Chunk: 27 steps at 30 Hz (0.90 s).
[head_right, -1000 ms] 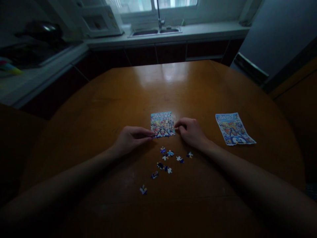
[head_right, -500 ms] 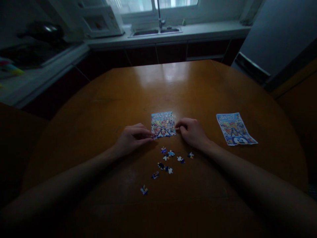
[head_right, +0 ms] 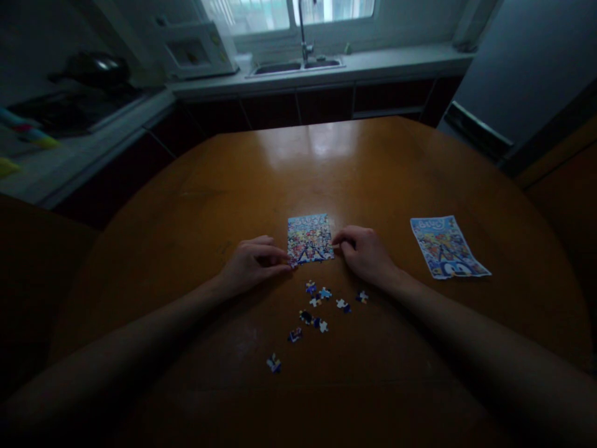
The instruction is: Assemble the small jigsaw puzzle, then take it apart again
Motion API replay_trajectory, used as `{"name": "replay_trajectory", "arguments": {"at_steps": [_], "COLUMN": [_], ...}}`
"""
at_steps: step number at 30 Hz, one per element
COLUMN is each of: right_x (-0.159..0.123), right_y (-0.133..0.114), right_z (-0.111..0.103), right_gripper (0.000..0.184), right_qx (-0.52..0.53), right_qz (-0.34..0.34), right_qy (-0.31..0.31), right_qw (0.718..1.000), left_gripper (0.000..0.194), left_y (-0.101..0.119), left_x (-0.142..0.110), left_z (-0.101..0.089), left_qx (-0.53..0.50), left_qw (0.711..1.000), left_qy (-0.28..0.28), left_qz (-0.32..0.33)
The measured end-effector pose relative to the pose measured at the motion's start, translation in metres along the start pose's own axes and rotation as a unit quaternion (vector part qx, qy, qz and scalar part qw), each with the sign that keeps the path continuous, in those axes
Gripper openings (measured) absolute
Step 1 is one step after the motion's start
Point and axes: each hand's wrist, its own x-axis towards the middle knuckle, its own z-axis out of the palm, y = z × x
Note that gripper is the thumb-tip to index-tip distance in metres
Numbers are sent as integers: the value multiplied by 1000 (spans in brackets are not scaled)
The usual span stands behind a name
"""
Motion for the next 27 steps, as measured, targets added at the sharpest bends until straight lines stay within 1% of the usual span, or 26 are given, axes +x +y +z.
{"name": "replay_trajectory", "arguments": {"at_steps": [3, 7, 9, 12, 15, 18, 20, 24, 26, 27], "right_x": [0, -4, -7, -15, -24, -30, -33, -34, -34, -34], "right_y": [0, -7, -15, -31, -45, -50, -50, -52, -54, -56], "right_z": [-1, -1, 0, 5, 12, 18, 22, 25, 25, 25], "right_gripper": [24, 19, 16, 12, 10, 7, 4, 3, 0, 3], "right_qx": [-1, -20, -18, 19, 61, 86, 105, 177, 228, 254], "right_qz": [-14, -57, -85, -136, -164, -147, -119, -43, -5, 12], "right_qy": [5, 2, 0, -7, -40, -84, -95, -94, -86, -83], "right_qw": [1000, 998, 996, 991, 984, 982, 983, 979, 970, 964], "left_gripper": [16, 12, 10, 9, 12, 17, 19, 21, 23, 23], "left_y": [2, 9, 13, 17, 19, 20, 21, 24, 26, 27], "left_x": [0, -2, -3, -4, -3, -3, -3, -6, -6, -7], "left_z": [0, 1, 2, 5, 6, 8, 9, 9, 8, 8], "left_qx": [-7, -37, -67, -113, -134, -148, -155, -167, -167, -163], "left_qw": [1000, 999, 998, 993, 991, 987, 985, 983, 984, 985], "left_qy": [7, 10, 13, 20, 9, -20, -37, -33, -26, -20], "left_qz": [13, 20, 6, -14, 9, 55, 73, 67, 57, 52]}}
